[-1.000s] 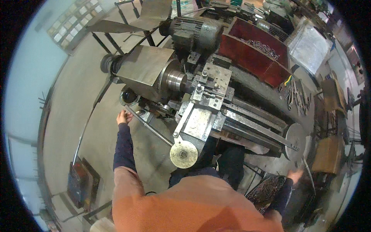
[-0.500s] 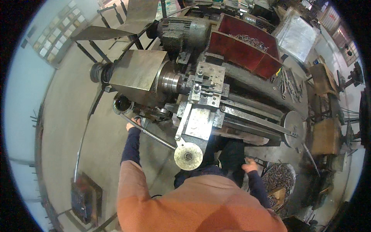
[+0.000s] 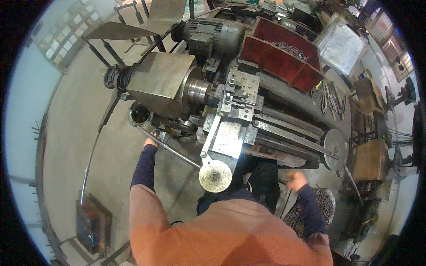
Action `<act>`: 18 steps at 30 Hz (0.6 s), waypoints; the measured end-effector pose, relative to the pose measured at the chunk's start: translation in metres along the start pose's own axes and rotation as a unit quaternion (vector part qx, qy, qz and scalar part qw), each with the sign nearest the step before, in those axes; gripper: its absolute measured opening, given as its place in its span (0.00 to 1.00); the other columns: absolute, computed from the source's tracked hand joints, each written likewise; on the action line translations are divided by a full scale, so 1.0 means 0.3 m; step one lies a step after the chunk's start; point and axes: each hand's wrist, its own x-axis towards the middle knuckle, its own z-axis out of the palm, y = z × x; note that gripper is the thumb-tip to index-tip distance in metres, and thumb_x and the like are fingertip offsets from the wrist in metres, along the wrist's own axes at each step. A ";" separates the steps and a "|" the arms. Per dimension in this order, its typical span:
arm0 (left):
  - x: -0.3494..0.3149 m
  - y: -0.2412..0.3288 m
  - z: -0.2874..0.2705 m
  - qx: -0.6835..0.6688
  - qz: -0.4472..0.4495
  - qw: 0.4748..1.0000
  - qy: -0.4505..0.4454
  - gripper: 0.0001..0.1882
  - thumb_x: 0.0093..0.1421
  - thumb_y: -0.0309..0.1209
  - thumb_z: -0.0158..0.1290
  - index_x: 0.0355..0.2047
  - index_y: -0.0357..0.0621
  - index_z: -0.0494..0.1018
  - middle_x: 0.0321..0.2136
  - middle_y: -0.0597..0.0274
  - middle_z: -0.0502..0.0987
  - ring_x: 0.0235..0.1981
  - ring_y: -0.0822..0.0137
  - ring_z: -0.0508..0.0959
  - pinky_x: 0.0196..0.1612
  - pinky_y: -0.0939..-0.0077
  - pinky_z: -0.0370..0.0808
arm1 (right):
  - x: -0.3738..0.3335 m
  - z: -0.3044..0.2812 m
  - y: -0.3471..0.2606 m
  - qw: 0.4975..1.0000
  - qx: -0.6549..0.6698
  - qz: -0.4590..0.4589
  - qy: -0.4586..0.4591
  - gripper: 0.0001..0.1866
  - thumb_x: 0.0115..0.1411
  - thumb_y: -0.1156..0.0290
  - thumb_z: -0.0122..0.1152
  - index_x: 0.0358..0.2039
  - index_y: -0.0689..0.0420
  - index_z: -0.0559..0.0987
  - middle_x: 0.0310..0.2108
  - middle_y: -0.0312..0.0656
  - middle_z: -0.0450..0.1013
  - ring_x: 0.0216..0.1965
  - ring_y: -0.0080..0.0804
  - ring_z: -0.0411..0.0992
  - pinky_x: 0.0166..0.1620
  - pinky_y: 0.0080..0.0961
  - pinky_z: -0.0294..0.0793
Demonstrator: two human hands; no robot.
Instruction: The person operates a metal lathe to machine small cylindrical metal pieces. They repeatedly load a piece into the chuck, engage the cutting tool, and then remove the finished piece, placing it into a collection bin. The process is repeated for multiple pieces throughout the clip.
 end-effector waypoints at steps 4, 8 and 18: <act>-0.016 -0.016 -0.159 0.050 0.035 0.997 -0.051 0.17 0.49 0.42 0.53 0.35 0.44 0.72 0.33 0.46 0.75 0.35 0.49 0.75 0.38 0.57 0.71 | 0.096 -0.316 -0.388 0.912 -0.020 -0.318 0.258 0.23 0.32 0.75 0.55 0.36 0.61 0.76 0.35 0.50 0.73 0.38 0.47 0.71 0.43 0.32 0.70; -0.127 -0.007 -0.600 0.002 0.094 0.969 0.229 0.13 0.54 0.35 0.48 0.39 0.47 0.74 0.27 0.51 0.76 0.29 0.53 0.77 0.32 0.64 0.72 | 0.263 -0.399 -0.828 0.794 -0.051 -0.543 0.267 0.21 0.33 0.69 0.58 0.34 0.58 0.76 0.33 0.45 0.71 0.37 0.45 0.67 0.40 0.35 0.69; -0.397 -0.449 -0.800 0.122 -0.160 0.933 0.298 0.26 0.57 0.55 0.38 0.34 0.45 0.73 0.32 0.50 0.76 0.36 0.50 0.75 0.38 0.58 0.70 | 0.545 -0.254 -1.147 0.900 -0.260 -0.314 0.156 0.13 0.34 0.66 0.57 0.24 0.53 0.82 0.25 0.48 0.75 0.30 0.43 0.75 0.39 0.32 0.73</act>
